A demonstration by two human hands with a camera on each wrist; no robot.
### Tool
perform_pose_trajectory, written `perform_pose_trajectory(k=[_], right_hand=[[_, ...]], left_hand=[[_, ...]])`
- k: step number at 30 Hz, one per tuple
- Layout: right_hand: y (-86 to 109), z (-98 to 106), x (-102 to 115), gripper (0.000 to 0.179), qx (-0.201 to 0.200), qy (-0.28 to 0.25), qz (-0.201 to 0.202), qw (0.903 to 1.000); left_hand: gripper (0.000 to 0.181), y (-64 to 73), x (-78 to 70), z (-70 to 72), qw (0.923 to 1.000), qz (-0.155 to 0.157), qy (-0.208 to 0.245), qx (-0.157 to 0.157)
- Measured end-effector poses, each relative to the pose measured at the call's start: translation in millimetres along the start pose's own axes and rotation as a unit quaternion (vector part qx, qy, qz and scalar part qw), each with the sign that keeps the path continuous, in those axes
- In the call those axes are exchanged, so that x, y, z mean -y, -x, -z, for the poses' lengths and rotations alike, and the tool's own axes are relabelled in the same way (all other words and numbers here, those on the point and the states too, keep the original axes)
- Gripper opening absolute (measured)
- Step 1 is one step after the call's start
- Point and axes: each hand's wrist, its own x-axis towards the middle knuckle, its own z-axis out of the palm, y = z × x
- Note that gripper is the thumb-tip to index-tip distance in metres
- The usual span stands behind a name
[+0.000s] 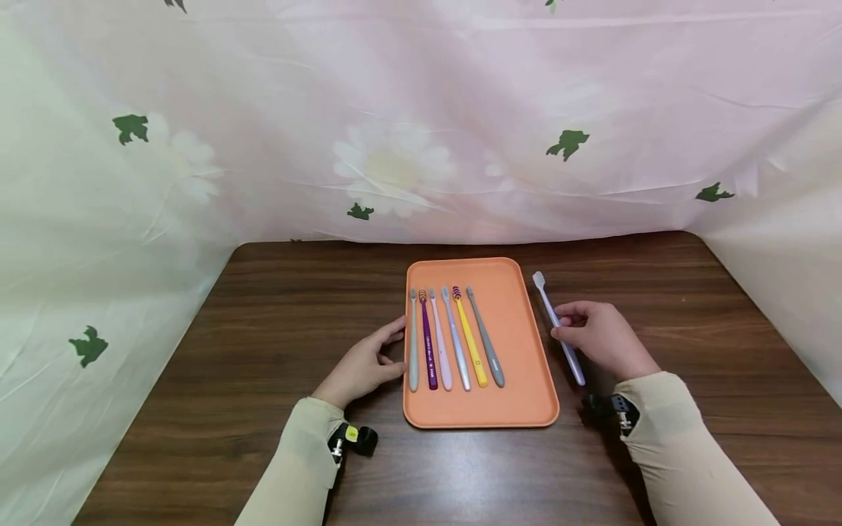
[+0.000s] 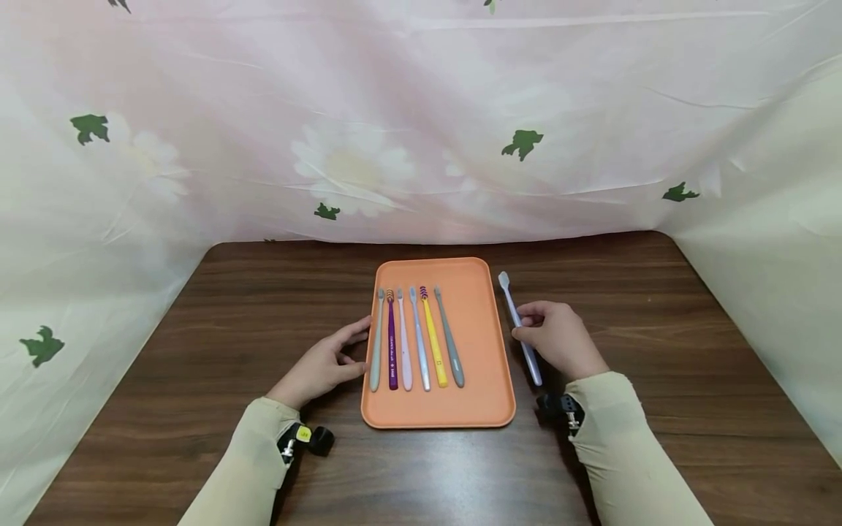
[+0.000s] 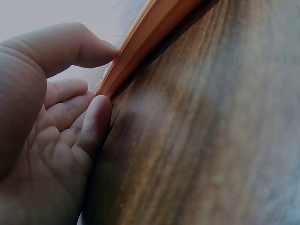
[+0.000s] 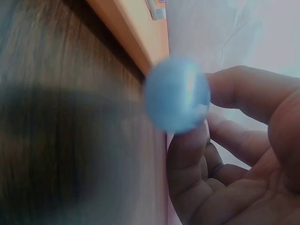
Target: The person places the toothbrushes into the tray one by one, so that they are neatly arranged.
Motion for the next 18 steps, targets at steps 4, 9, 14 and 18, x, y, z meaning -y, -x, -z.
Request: perform_pose_trajectory(k=[4,9,14,18], right_hand=[[-1.5,-1.2,2.1,0.038,0.000,0.001,-0.004,1.0000],[-1.6,-3.5,3.6,0.038,0.003,-0.008,-0.011,0.9999],[-2.0,-7.0,4.8,0.038,0.003,-0.013,-0.015,0.9998],[-2.0,-9.2,6.9,0.039,0.013,-0.023,-0.028,0.9993]], left_hand=[[0.073,0.4,-1.0,-0.4,1.0000,0.002,0.003,-0.002],[0.073,0.9,-2.1,-0.5,1.0000,0.002,0.006,-0.002],[0.073,0.5,-2.9,-0.3,1.0000,0.005,0.005,-0.001],[0.073,0.6,-2.0,-0.4,1.0000,0.004,0.007,-0.002]])
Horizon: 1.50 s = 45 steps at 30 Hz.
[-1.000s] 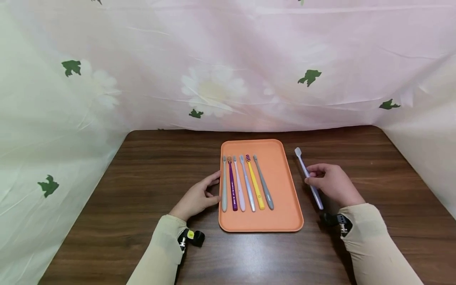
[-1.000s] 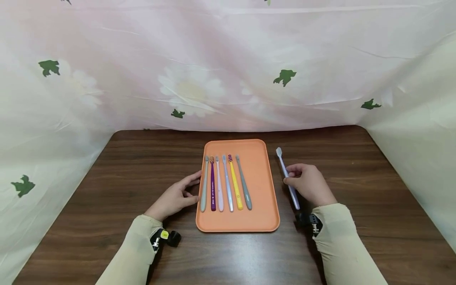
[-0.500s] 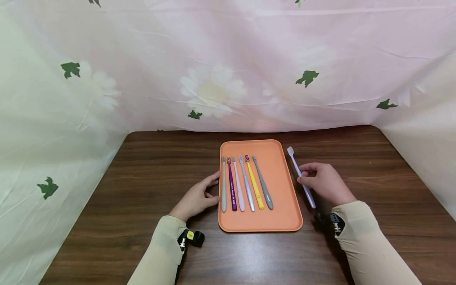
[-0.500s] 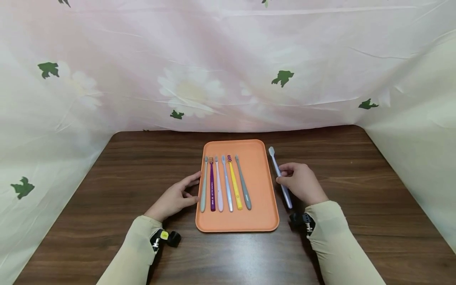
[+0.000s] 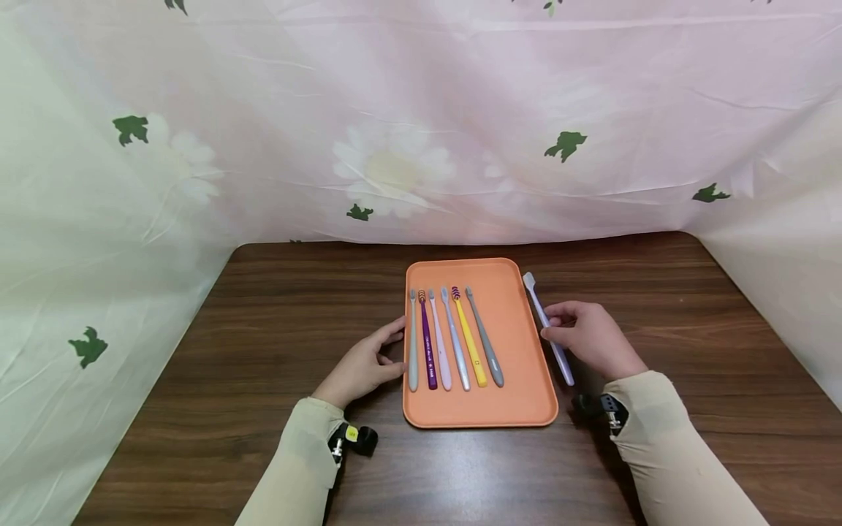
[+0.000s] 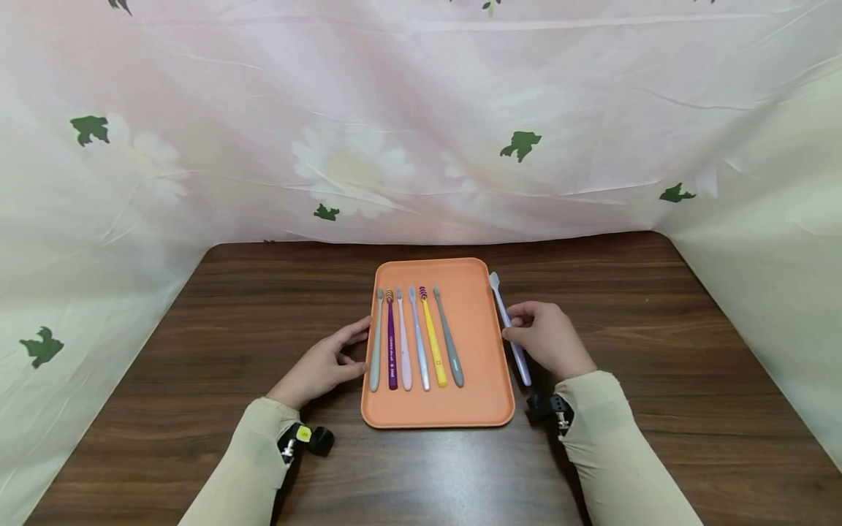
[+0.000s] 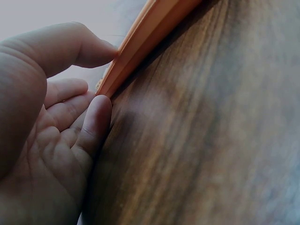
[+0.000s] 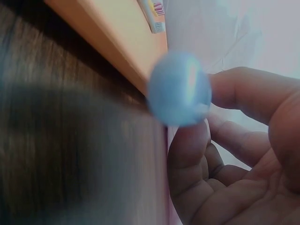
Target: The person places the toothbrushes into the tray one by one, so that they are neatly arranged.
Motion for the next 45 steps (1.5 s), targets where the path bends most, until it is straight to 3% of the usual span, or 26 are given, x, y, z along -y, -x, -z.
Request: perform_pose_trajectory(k=[45], right_hand=[[-9.4,-27,22,0.033,0.009,-0.011,0.017,0.9998]], left_hand=[[0.073,0.2,1.0,0.2,1.0000,-0.004,0.007,0.001]])
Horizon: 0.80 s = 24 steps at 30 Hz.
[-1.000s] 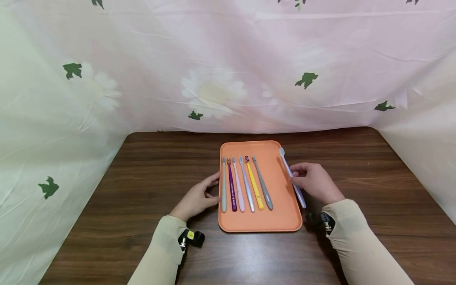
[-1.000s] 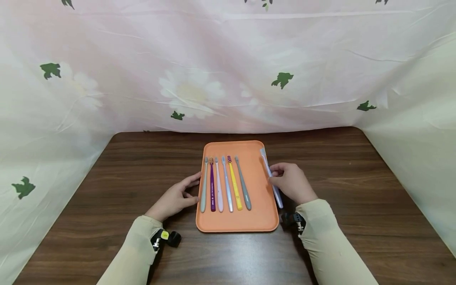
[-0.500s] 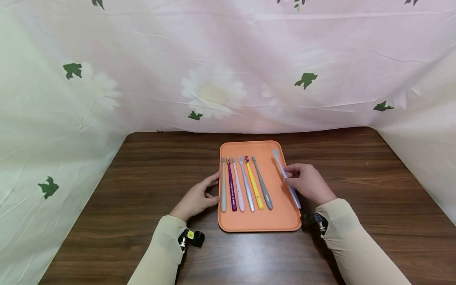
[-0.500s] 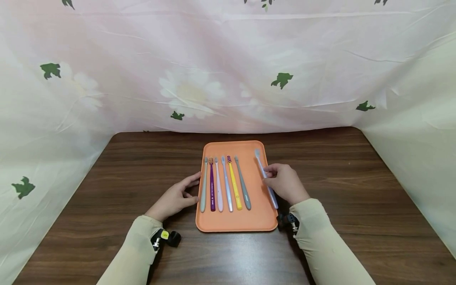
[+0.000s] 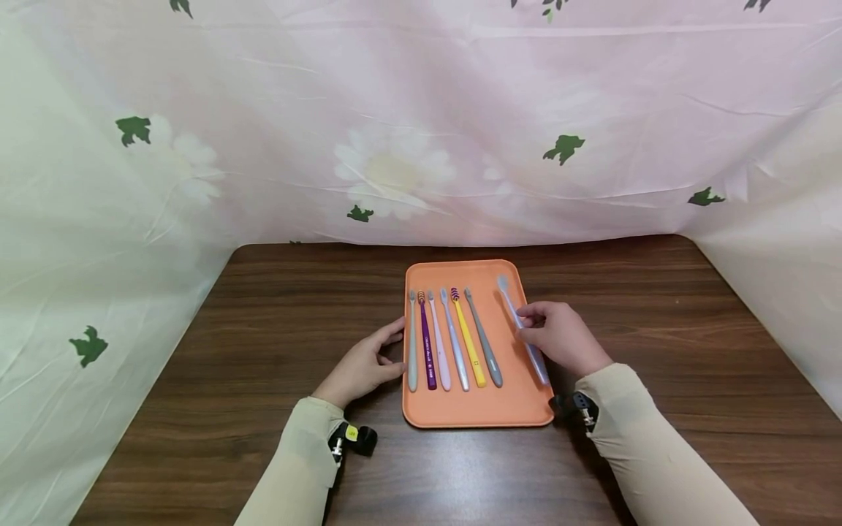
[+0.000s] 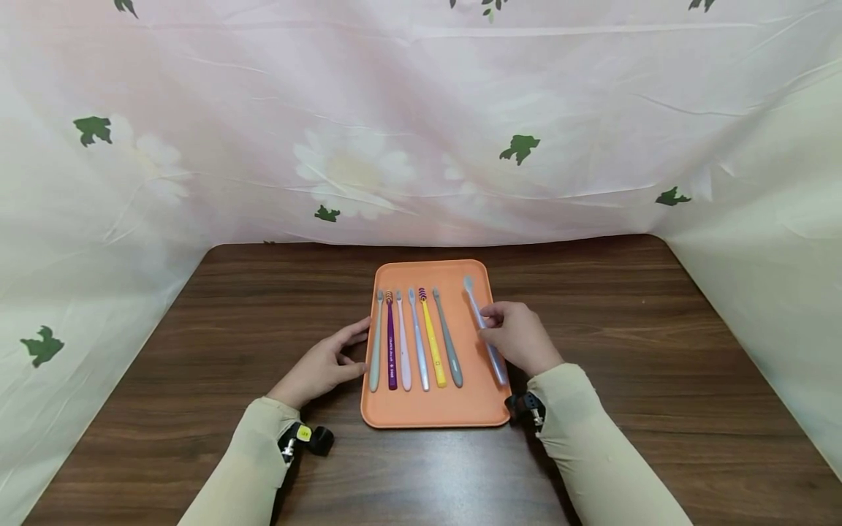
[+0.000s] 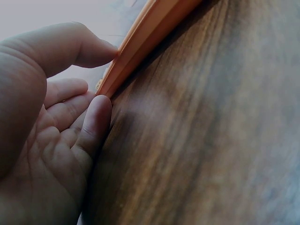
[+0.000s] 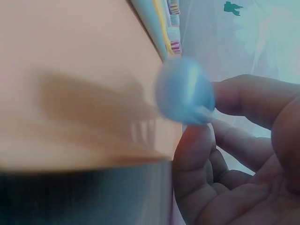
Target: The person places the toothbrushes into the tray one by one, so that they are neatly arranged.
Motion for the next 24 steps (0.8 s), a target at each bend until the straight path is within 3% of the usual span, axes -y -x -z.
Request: perform_pose_trajectory(k=[24], right_hand=[[-8.0,-21,13,0.031,0.006,0.018,-0.012,0.9997]], left_hand=[[0.073,0.8,-0.9,1.3,1.0000,0.005,-0.001,0.005]])
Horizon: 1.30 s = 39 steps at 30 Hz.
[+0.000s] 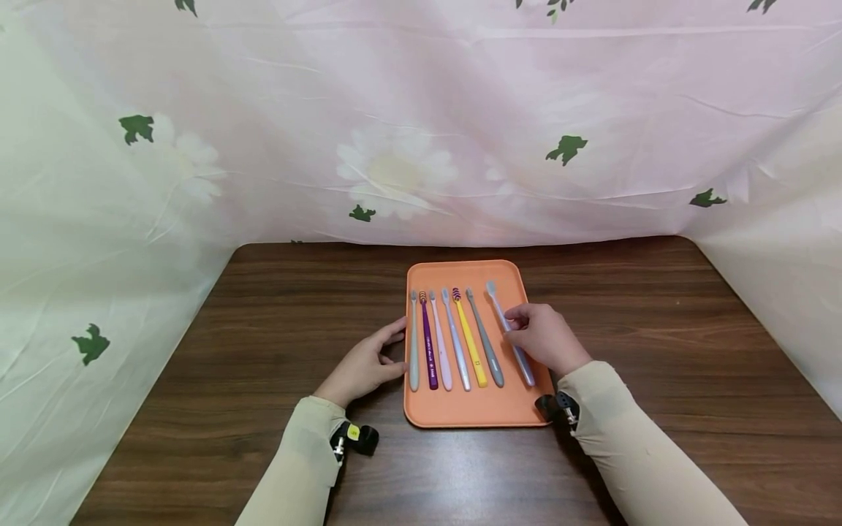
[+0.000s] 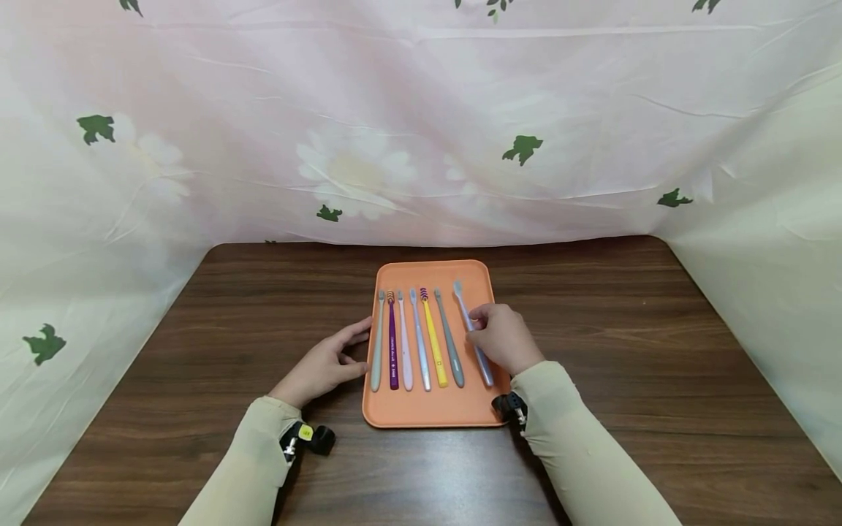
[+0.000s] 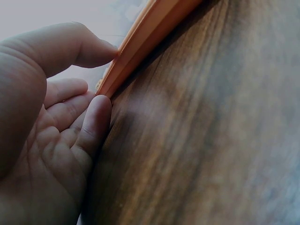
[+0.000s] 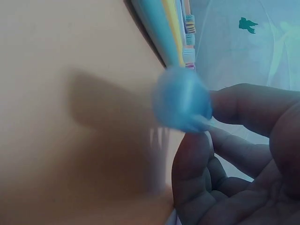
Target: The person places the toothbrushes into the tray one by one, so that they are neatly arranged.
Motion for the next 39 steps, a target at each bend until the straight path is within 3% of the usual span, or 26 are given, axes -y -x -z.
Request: perform_pose_trajectory(k=[19,26,39], right_hand=[[-5.5,-9,6,0.032,0.020,0.029,-0.013,0.9993],[-6.6,-11,10,0.034,0.027,0.043,-0.034,0.9981],[-10.3,-10,9,0.035,0.028,0.071,-0.027,0.9967]], left_hand=[[0.073,-0.3,1.5,-0.1,1.0000,-0.004,-0.001,0.002],[0.074,-1.3,3.0,0.2,1.0000,-0.007,-0.004,0.005],[0.074,-1.7,4.1,-0.3,1.0000,-0.003,-0.004,0.003]])
